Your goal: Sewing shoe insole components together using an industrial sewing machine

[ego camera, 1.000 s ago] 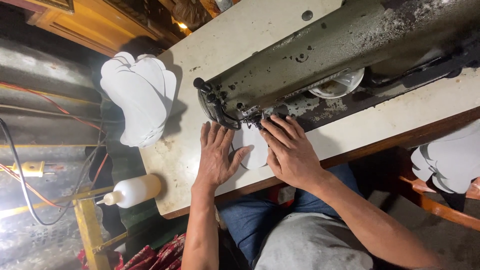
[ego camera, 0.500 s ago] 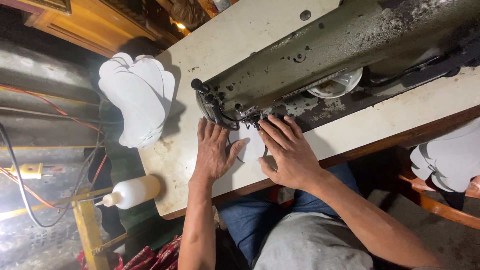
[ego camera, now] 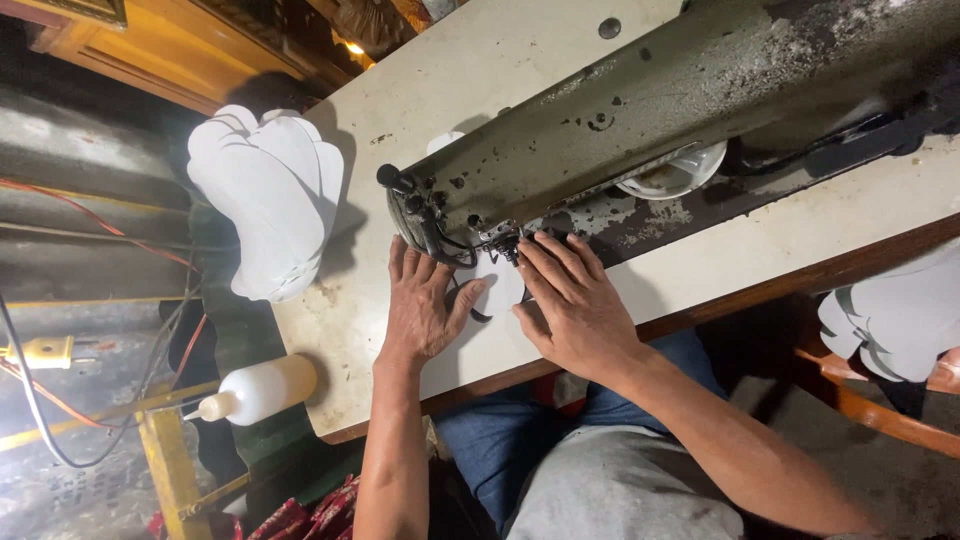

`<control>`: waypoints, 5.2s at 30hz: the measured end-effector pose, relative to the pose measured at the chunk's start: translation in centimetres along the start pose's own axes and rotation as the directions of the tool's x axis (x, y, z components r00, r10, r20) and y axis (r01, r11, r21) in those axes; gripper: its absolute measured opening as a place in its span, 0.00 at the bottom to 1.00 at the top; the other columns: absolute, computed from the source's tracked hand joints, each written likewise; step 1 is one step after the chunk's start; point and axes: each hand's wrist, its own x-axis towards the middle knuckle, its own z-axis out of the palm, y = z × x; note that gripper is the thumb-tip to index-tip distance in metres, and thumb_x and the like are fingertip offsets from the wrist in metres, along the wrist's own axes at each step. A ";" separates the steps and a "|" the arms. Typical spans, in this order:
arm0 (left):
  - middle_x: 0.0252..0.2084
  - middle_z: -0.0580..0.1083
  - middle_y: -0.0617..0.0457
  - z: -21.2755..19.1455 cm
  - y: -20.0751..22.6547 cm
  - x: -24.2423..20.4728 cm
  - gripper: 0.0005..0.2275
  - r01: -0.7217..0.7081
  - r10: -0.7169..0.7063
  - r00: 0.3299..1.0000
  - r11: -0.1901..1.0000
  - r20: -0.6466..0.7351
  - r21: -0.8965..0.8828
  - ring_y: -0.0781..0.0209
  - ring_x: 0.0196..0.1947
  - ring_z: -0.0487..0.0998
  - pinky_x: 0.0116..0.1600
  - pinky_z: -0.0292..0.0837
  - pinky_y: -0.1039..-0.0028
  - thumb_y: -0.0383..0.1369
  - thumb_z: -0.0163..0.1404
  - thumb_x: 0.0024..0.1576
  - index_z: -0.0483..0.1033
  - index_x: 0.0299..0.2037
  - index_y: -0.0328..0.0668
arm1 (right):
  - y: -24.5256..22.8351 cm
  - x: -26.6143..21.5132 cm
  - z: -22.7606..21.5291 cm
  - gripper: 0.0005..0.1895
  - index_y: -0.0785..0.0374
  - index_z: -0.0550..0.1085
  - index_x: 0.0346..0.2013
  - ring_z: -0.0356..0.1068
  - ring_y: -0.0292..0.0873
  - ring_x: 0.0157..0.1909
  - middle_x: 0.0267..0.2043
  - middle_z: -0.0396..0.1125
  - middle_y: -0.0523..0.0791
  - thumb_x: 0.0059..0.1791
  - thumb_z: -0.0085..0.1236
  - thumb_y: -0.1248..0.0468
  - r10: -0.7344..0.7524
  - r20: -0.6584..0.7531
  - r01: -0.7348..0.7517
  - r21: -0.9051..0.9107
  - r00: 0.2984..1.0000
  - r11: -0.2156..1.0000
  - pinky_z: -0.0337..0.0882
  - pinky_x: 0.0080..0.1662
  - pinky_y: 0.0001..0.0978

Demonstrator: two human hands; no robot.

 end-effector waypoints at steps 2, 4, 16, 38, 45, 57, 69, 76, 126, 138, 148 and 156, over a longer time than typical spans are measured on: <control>0.77 0.55 0.62 -1.8 1.4 0.6 0.30 -0.009 0.009 1.000 1.000 -0.008 -0.004 0.58 0.79 0.46 0.80 0.35 0.50 0.61 0.42 0.60 0.63 0.71 0.63 | 0.0 0.0 0.2 0.24 0.69 0.76 0.55 0.63 0.55 0.70 0.63 0.67 0.54 0.50 0.58 0.55 -0.001 -0.023 0.000 -0.021 1.000 1.000 0.55 0.71 0.53; 0.75 0.58 0.61 -1.2 0.5 0.4 0.32 -0.020 0.020 1.000 0.999 -0.017 -0.025 0.58 0.78 0.49 0.80 0.36 0.49 0.62 0.45 0.58 0.65 0.69 0.61 | -0.2 0.2 0.3 0.23 0.69 0.76 0.54 0.63 0.55 0.69 0.62 0.68 0.54 0.51 0.58 0.56 0.000 -0.034 -0.001 -0.021 0.999 1.000 0.56 0.71 0.53; 0.70 0.66 0.40 -4.8 4.4 2.5 0.34 -0.050 0.050 0.991 0.999 0.122 -0.003 0.38 0.73 0.59 0.73 0.43 0.45 0.60 0.39 0.59 0.65 0.70 0.49 | 0.5 -0.4 -1.8 0.24 0.72 0.72 0.60 0.58 0.55 0.72 0.68 0.64 0.55 0.56 0.52 0.56 0.062 0.120 -0.065 0.019 0.991 0.998 0.52 0.74 0.54; 0.73 0.60 0.63 1.3 -1.7 0.8 0.28 0.012 -0.013 1.000 1.000 0.022 0.026 0.62 0.76 0.51 0.79 0.37 0.50 0.60 0.37 0.62 0.67 0.67 0.60 | -0.5 0.3 -0.5 0.21 0.66 0.77 0.53 0.62 0.57 0.69 0.61 0.69 0.54 0.54 0.55 0.54 -0.011 -0.012 0.010 -0.065 1.000 0.998 0.58 0.69 0.55; 0.72 0.63 0.59 -2.0 1.6 1.7 0.25 0.002 0.000 0.999 0.998 -0.053 0.055 0.59 0.76 0.54 0.79 0.39 0.51 0.59 0.41 0.63 0.73 0.62 0.59 | -0.6 0.3 -0.4 0.23 0.65 0.76 0.56 0.60 0.57 0.71 0.63 0.68 0.54 0.55 0.53 0.51 0.007 0.028 -0.005 -0.072 1.000 0.997 0.56 0.70 0.56; 0.74 0.59 0.58 -1.5 1.8 -0.1 0.24 0.087 -0.082 0.993 0.995 -0.086 0.056 0.57 0.78 0.49 0.78 0.38 0.46 0.58 0.44 0.62 0.72 0.64 0.65 | -0.7 0.2 -0.3 0.23 0.60 0.76 0.58 0.57 0.56 0.74 0.65 0.66 0.53 0.55 0.53 0.49 0.032 0.047 -0.029 -0.065 0.998 0.997 0.55 0.71 0.56; 0.50 0.73 0.35 -3.8 6.2 -0.6 0.18 -0.174 0.200 0.941 0.978 -0.273 0.116 0.36 0.54 0.72 0.66 0.63 0.48 0.41 0.50 0.64 0.77 0.54 0.32 | 0.2 -0.7 -1.1 0.27 0.64 0.70 0.63 0.52 0.56 0.76 0.72 0.59 0.53 0.56 0.52 0.49 0.061 0.122 -0.057 -0.033 0.991 0.998 0.47 0.76 0.55; 0.57 0.73 0.37 -2.9 6.5 -2.6 0.24 -0.067 0.135 0.954 0.967 -0.268 0.246 0.36 0.61 0.72 0.64 0.69 0.51 0.46 0.51 0.63 0.74 0.65 0.43 | 0.1 -0.6 -1.6 0.28 0.62 0.68 0.66 0.50 0.56 0.78 0.75 0.56 0.54 0.57 0.49 0.49 0.075 0.167 -0.076 0.000 0.983 0.997 0.48 0.76 0.56; 0.64 0.73 0.42 0.6 13.9 -11.8 0.22 0.095 -0.109 0.966 0.993 -0.234 -0.071 0.40 0.68 0.71 0.69 0.68 0.56 0.38 0.59 0.52 0.76 0.56 0.38 | 0.4 -1.1 -1.6 0.22 0.68 0.69 0.64 0.50 0.59 0.77 0.73 0.58 0.56 0.56 0.50 0.63 0.032 0.155 -0.038 0.041 0.987 0.998 0.49 0.75 0.59; 0.61 0.75 0.45 1.2 12.2 -10.9 0.22 -0.001 -0.008 0.968 0.999 -0.250 -0.032 0.44 0.64 0.74 0.67 0.70 0.58 0.38 0.61 0.51 0.77 0.55 0.40 | 0.3 -1.1 -1.8 0.20 0.71 0.70 0.62 0.53 0.60 0.75 0.70 0.61 0.57 0.56 0.50 0.66 0.036 0.127 -0.044 0.062 0.991 0.997 0.52 0.74 0.60; 0.66 0.70 0.39 0.2 12.4 -9.5 0.19 0.005 0.001 0.960 1.000 -0.280 0.022 0.38 0.68 0.71 0.67 0.70 0.54 0.40 0.60 0.53 0.77 0.53 0.45 | 0.4 -1.3 -1.7 0.21 0.71 0.70 0.63 0.51 0.60 0.76 0.71 0.59 0.57 0.56 0.50 0.65 0.045 0.155 -0.057 0.076 0.987 0.995 0.50 0.75 0.60; 0.68 0.70 0.40 0.5 11.9 -8.8 0.19 0.039 -0.021 0.956 0.998 -0.292 0.056 0.42 0.70 0.70 0.71 0.64 0.54 0.41 0.59 0.54 0.78 0.54 0.49 | 0.5 -1.0 -1.8 0.20 0.72 0.71 0.61 0.53 0.60 0.75 0.70 0.61 0.57 0.55 0.51 0.65 0.039 0.135 -0.048 0.067 0.990 0.997 0.51 0.75 0.59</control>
